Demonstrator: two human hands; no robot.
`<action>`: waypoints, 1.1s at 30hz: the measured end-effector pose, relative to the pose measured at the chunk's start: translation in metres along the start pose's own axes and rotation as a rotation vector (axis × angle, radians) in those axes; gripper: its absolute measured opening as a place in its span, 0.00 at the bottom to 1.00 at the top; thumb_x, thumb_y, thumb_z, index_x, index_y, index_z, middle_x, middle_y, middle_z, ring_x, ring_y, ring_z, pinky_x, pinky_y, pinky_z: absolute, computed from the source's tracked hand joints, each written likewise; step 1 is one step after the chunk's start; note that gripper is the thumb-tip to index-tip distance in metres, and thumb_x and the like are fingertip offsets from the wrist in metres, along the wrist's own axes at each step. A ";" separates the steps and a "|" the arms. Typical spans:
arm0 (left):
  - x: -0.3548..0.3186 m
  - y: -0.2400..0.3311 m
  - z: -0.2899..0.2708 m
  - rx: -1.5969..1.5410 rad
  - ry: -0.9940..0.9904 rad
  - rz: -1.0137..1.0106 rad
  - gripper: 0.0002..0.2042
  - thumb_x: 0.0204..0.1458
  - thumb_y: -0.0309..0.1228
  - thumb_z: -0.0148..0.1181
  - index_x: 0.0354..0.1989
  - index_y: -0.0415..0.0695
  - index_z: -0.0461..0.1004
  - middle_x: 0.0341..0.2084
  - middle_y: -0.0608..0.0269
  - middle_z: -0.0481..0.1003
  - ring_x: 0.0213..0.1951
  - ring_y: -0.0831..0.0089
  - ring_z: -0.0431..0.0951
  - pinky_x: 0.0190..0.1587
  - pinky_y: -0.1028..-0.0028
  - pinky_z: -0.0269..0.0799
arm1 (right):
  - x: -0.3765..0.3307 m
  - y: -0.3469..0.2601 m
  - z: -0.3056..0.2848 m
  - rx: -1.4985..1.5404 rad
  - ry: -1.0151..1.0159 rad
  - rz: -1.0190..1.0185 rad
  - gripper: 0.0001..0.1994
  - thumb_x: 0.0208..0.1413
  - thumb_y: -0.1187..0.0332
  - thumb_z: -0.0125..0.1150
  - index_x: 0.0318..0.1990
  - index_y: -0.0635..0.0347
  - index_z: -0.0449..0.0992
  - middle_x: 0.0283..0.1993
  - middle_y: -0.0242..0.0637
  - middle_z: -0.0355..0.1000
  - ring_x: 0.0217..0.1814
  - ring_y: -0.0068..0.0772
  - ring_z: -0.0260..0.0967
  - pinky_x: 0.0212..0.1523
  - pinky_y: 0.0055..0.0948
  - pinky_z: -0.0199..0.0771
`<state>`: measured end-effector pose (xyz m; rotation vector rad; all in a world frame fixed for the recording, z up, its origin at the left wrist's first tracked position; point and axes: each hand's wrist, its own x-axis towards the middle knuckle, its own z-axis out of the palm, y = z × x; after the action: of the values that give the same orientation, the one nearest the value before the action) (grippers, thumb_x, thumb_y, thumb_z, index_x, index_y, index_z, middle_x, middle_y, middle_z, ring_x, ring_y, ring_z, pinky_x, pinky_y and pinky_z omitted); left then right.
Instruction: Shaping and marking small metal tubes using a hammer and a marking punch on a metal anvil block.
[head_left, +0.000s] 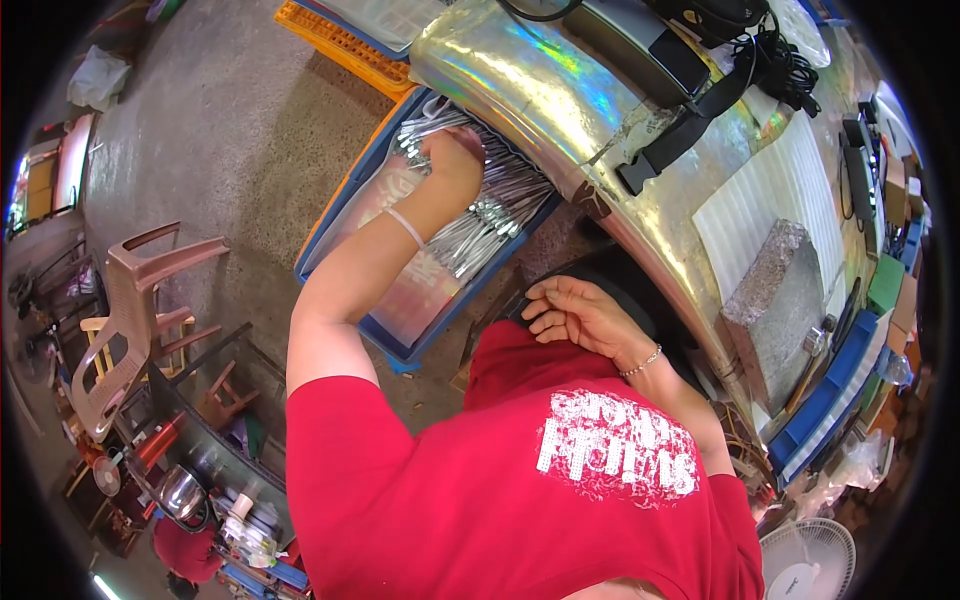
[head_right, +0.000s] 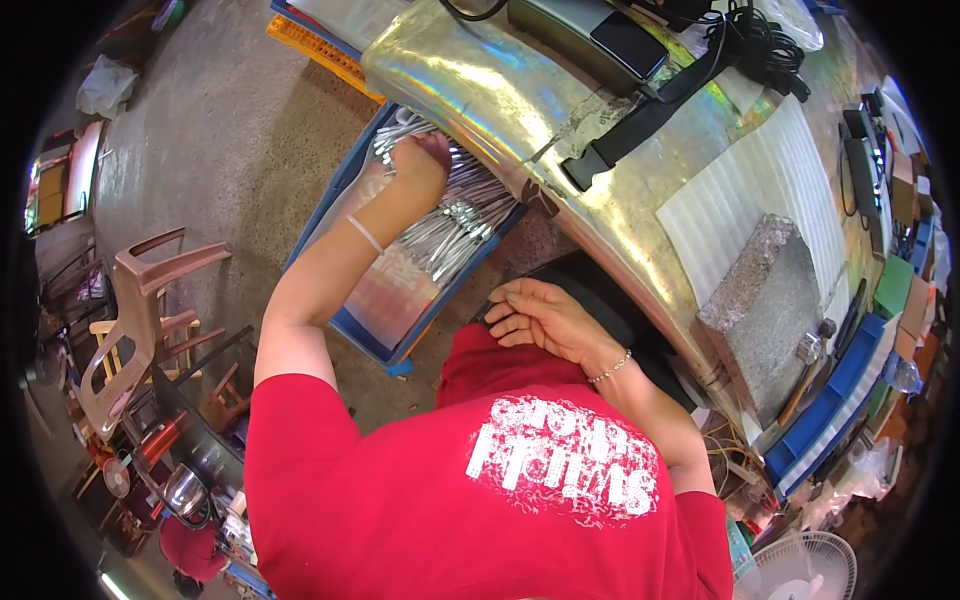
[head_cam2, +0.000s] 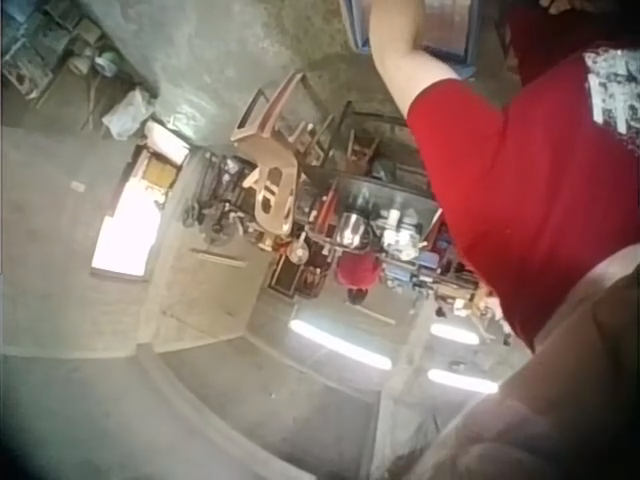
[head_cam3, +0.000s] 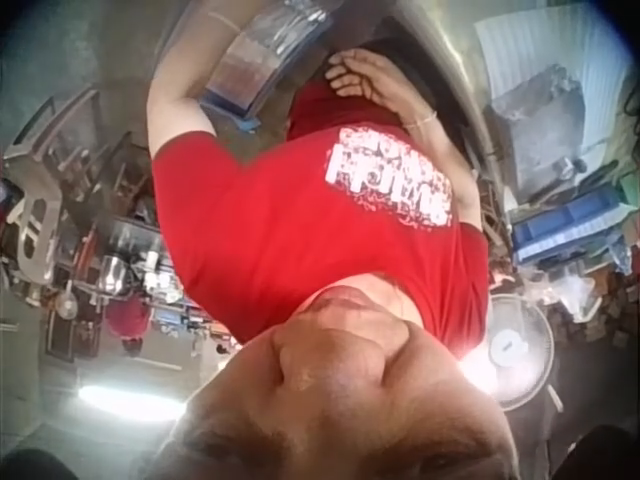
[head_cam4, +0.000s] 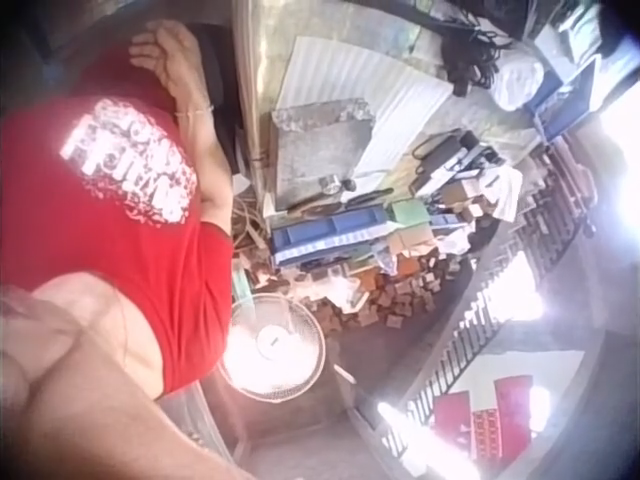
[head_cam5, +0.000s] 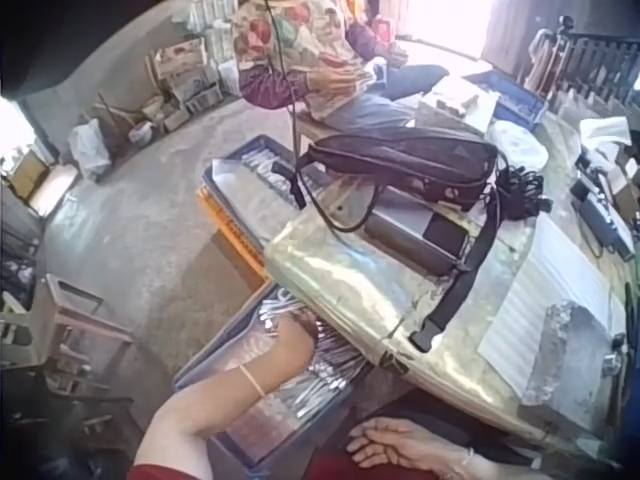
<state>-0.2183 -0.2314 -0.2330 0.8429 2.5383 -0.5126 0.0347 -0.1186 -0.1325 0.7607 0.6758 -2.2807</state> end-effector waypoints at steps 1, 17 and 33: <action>-0.003 0.001 0.010 0.086 0.074 0.054 0.19 0.52 0.30 0.48 0.49 0.31 0.68 0.44 0.38 0.71 0.40 0.45 0.75 0.31 0.51 0.71 | 0.000 0.000 0.000 0.007 -0.002 0.001 0.14 0.64 0.65 0.44 0.50 0.66 0.65 0.44 0.46 0.71 0.41 0.35 0.74 0.41 0.31 0.77; -0.061 -0.017 0.000 -0.260 0.517 0.133 0.15 0.47 0.24 0.50 0.44 0.33 0.73 0.42 0.41 0.73 0.33 0.55 0.75 0.32 0.60 0.73 | 0.001 -0.001 -0.004 0.061 -0.020 -0.003 0.13 0.64 0.66 0.44 0.50 0.66 0.66 0.43 0.46 0.72 0.40 0.36 0.75 0.41 0.31 0.78; -0.048 -0.049 0.078 -1.140 0.394 -0.256 0.14 0.51 0.31 0.48 0.41 0.35 0.72 0.32 0.39 0.74 0.38 0.46 0.75 0.40 0.60 0.69 | 0.001 0.003 -0.006 0.080 -0.066 -0.016 0.14 0.64 0.68 0.43 0.51 0.67 0.65 0.45 0.49 0.72 0.42 0.38 0.74 0.43 0.33 0.77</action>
<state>-0.1934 -0.3271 -0.2646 0.1754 2.6485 1.0628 0.0382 -0.1168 -0.1382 0.7159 0.5649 -2.3491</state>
